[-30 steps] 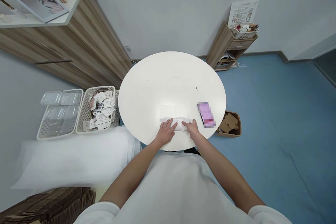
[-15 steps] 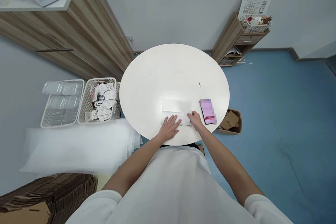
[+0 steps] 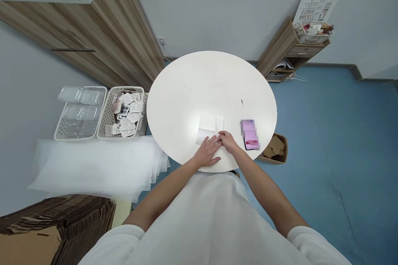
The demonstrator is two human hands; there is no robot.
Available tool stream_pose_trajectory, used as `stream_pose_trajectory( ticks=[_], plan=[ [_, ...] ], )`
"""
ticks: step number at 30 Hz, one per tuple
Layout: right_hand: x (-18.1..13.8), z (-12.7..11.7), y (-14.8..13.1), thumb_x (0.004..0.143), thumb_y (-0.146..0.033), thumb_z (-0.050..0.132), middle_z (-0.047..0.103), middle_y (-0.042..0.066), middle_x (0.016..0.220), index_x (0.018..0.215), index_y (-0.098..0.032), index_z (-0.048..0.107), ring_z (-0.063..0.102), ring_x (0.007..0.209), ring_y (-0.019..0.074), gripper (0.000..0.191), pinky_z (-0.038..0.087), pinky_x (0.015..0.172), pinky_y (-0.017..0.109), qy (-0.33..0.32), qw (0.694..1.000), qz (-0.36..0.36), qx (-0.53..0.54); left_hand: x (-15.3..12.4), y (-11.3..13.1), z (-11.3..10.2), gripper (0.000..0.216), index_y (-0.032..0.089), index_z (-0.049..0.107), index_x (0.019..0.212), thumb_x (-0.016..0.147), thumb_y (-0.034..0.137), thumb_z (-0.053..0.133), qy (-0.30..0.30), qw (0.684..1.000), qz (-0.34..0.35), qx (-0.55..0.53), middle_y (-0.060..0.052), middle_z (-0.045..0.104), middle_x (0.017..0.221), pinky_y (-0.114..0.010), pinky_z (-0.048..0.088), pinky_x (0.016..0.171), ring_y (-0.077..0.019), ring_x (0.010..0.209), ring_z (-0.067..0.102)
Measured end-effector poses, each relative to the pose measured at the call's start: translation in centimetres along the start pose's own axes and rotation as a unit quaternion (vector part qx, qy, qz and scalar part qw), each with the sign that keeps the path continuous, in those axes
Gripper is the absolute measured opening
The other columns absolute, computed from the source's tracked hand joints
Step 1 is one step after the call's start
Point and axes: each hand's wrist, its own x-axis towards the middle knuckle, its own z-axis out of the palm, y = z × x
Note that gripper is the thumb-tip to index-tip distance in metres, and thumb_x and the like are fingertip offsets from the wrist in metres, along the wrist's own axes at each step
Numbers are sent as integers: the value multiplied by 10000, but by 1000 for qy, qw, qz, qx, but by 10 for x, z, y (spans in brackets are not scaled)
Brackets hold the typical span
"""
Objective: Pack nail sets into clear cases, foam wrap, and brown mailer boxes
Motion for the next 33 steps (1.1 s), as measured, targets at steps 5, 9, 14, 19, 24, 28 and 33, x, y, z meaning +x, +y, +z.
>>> stream_pose_trajectory(
  ticks=[5,9,14,19,24,28,33],
  plan=[
    [2,-4,-1,697,-117,456,590,71,837,1000,-138,487,607,724,138,305,511,643,267,-16,1000,0,-6,6,0,5,593,143,255,1325,808,386,412,-53,998,-6,32,-111,292,1394,-437,109,1061,-242,1302,199],
    [6,-16,-8,738,-141,447,593,76,855,984,-134,530,610,698,139,260,513,640,287,-39,992,-28,-117,-3,-8,11,550,131,308,1299,802,332,431,-77,996,4,48,-127,307,1385,-429,120,1053,-250,1305,192],
    [-5,-28,7,748,-129,482,492,96,1124,1139,-198,515,573,865,162,398,457,821,352,17,949,-149,-277,-11,-10,15,596,122,269,1319,777,280,457,-79,996,2,28,-127,240,1417,-421,134,1050,-252,1321,131],
    [-16,-17,38,771,-144,483,177,98,1402,1320,-262,307,395,1179,210,589,381,932,359,-11,851,-269,-451,-12,-12,16,648,134,275,1317,724,242,513,-62,998,-6,-29,-129,237,1417,-417,164,1048,-261,1321,132],
    [-11,-10,34,774,-151,489,153,102,1408,1341,-280,244,392,1185,220,632,401,894,344,-20,823,-264,-503,-21,-10,11,560,190,355,1262,733,273,522,-11,991,-45,-129,-107,310,1381,-415,217,1040,-247,1299,214],
    [-7,-10,24,757,-148,514,165,116,1399,1340,-278,254,479,1096,236,651,409,867,356,-41,799,-250,-545,-38,-6,11,480,193,413,1197,749,328,521,84,957,-212,-178,-117,279,1370,-433,226,1035,-264,1285,228],
    [-7,-10,20,763,-217,531,130,122,1410,1345,-269,249,491,1076,248,648,409,853,360,-63,800,-244,-544,-40,-14,12,593,144,319,1242,740,377,531,151,800,-506,-284,-168,296,1293,-426,304,990,-279,1227,312]
  ],
)
